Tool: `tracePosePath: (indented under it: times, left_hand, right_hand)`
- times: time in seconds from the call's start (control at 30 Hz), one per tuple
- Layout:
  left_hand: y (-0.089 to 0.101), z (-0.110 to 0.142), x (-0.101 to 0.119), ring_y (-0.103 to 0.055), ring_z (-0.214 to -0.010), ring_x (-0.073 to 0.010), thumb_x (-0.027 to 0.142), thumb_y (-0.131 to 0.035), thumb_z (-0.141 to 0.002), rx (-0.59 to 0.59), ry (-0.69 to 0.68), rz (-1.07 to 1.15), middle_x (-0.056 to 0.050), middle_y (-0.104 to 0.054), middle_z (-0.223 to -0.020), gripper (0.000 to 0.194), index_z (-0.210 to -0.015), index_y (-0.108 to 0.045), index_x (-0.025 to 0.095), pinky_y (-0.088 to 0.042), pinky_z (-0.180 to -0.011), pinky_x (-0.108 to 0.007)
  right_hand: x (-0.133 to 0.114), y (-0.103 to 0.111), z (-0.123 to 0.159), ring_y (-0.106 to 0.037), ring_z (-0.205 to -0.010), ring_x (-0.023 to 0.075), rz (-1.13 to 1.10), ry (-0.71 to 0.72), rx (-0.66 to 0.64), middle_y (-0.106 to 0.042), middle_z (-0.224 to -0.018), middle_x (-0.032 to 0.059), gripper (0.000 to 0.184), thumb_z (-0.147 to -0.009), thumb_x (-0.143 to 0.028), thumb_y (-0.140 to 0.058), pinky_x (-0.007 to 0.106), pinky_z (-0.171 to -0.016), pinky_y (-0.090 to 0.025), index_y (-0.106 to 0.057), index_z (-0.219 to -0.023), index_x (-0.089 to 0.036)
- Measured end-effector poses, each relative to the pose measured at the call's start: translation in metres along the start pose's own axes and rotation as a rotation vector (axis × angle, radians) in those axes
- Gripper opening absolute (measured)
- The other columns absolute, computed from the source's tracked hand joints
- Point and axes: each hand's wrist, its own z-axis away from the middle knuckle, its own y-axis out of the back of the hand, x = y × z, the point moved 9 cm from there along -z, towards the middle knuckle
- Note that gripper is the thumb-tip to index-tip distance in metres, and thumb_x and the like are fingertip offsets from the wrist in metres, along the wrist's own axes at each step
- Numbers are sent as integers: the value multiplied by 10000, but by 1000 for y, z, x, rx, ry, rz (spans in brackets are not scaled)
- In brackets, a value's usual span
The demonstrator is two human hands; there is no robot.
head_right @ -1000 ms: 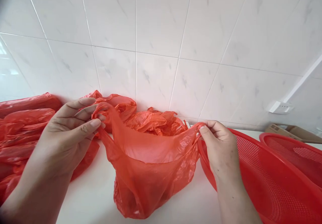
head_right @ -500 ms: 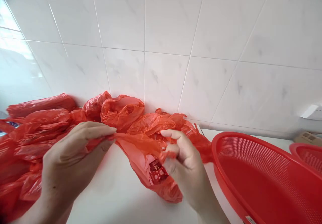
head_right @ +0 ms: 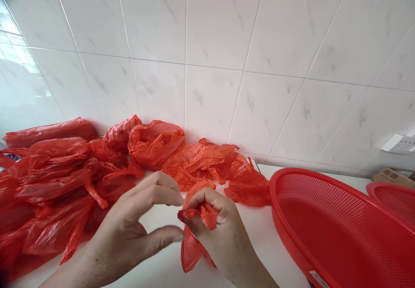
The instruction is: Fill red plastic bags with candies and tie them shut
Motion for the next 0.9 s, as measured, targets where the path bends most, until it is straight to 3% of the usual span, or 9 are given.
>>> tracePosePath:
  times: [0.1,0.2,0.33,0.4,0.47,0.57,0.7,0.8,0.9]
  left_hand:
    - [-12,2,-1,-537,-735,-97,149,-723,-768,-101,-35,-69,-3,-559,-863,229,-963,-619,208,-445,-652,-199]
    - [-11,3,-8,-505,-651,-75,50,-605,-822,-17,-7,-79,19,-535,-759,140,-815,-602,190,-405,-592,-178]
    - [-8,4,-38,-537,-779,-114,117,-559,-865,88,216,34,3,-559,-835,130,-764,-532,194,-422,-689,-215]
    - [-17,6,-53,-544,-959,-151,178,-508,-906,42,342,191,-34,-574,-1035,112,-796,-513,197,-437,-785,-249]
    - [-31,8,-61,-528,-1033,-170,234,-478,-927,-40,424,341,-53,-557,-1137,116,-817,-492,199,-442,-810,-264]
    - [-40,12,-65,-526,-790,-132,272,-469,-928,-101,477,388,-14,-579,-881,133,-814,-461,202,-417,-649,-221]
    - [-35,14,-67,-418,-623,-100,225,-471,-904,-63,496,240,40,-492,-688,127,-780,-454,200,-344,-548,-202]
    - [-32,12,-68,-385,-597,-94,171,-473,-872,-44,502,109,55,-459,-651,122,-755,-454,201,-319,-527,-196]
    - [-33,12,-71,-382,-582,-95,141,-464,-847,-53,521,-4,63,-449,-631,125,-743,-442,207,-307,-512,-199]
  right_hand:
    - [-2,5,3,-471,-630,91,-25,-7,-46,-530,-676,-43,90,-827,-222,-573,192,-571,-399,-555,-740,-209]
    - [1,10,5,-468,-653,92,-58,3,-97,-538,-742,-37,93,-822,-167,-544,197,-583,-399,-593,-867,-232]
    - [5,17,6,-472,-625,103,-157,68,-189,-559,-794,-4,346,-938,-353,-407,255,-635,-434,-549,-1243,-271]
    - [3,22,6,-485,-632,112,-126,114,-186,-553,-734,5,381,-966,-384,-337,275,-682,-442,-633,-1160,-243]
    - [1,24,5,-472,-609,104,-61,117,-173,-523,-650,-5,340,-954,-369,-400,247,-638,-430,-711,-956,-231]
    - [0,21,3,-482,-628,95,12,30,-179,-555,-694,-21,140,-863,-279,-555,213,-591,-418,-691,-869,-246]
    - [10,37,-1,-539,-727,121,251,-117,-2,-587,-811,-37,294,-800,-212,-579,227,-628,-452,-584,-1077,-310]
    - [8,52,-7,-560,-736,127,443,-54,181,-603,-805,-44,233,-777,-182,-569,224,-621,-446,-600,-978,-296]
    - [11,54,-13,-554,-678,115,515,-8,248,-624,-774,-46,195,-781,-142,-508,227,-609,-431,-628,-867,-269]
